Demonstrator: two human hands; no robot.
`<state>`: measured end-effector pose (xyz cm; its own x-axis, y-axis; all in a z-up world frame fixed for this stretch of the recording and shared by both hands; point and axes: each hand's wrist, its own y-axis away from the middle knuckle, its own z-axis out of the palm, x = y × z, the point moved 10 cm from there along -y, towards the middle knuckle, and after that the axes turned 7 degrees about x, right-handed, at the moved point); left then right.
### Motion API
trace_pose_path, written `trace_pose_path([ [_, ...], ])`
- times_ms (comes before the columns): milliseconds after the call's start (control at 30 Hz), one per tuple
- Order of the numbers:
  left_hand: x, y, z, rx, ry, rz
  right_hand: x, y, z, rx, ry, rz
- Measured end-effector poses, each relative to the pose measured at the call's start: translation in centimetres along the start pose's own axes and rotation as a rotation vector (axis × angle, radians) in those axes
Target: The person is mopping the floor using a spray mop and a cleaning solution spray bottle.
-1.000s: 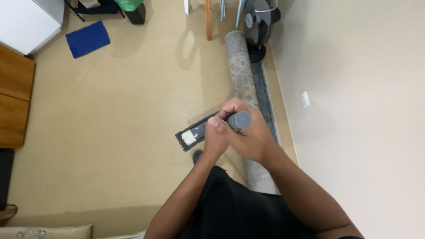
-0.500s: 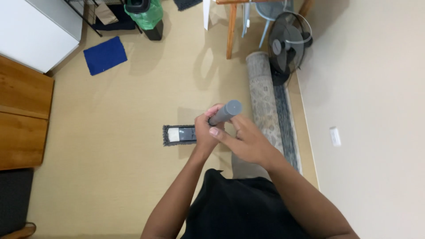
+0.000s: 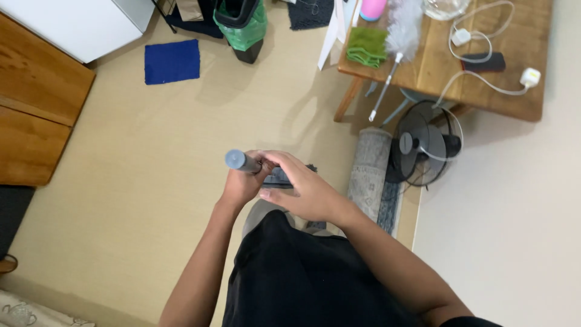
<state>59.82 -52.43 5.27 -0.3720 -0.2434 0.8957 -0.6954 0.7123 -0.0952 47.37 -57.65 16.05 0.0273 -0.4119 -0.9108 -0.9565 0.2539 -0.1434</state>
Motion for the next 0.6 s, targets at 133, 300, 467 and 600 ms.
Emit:
trace_pose_path([
  [133,-1.2,-6.3,0.9,-0.055,0.101,-0.023,6.8,-5.7,-2.5,0.08,0.019,-0.013],
  [300,-3.5,-16.4,3.0,-0.1,0.183,-0.044,15.8,-14.0,-8.7,0.253,0.122,0.132],
  [467,-6.1,-24.9,2.8,0.121,0.421,-0.107,27.9,-17.4,-22.1,0.807,0.183,0.546],
  [600,-7.5,-28.4,1.6,0.172,0.369,-0.167,39.1,-18.4,-31.2,1.051,0.356,0.509],
])
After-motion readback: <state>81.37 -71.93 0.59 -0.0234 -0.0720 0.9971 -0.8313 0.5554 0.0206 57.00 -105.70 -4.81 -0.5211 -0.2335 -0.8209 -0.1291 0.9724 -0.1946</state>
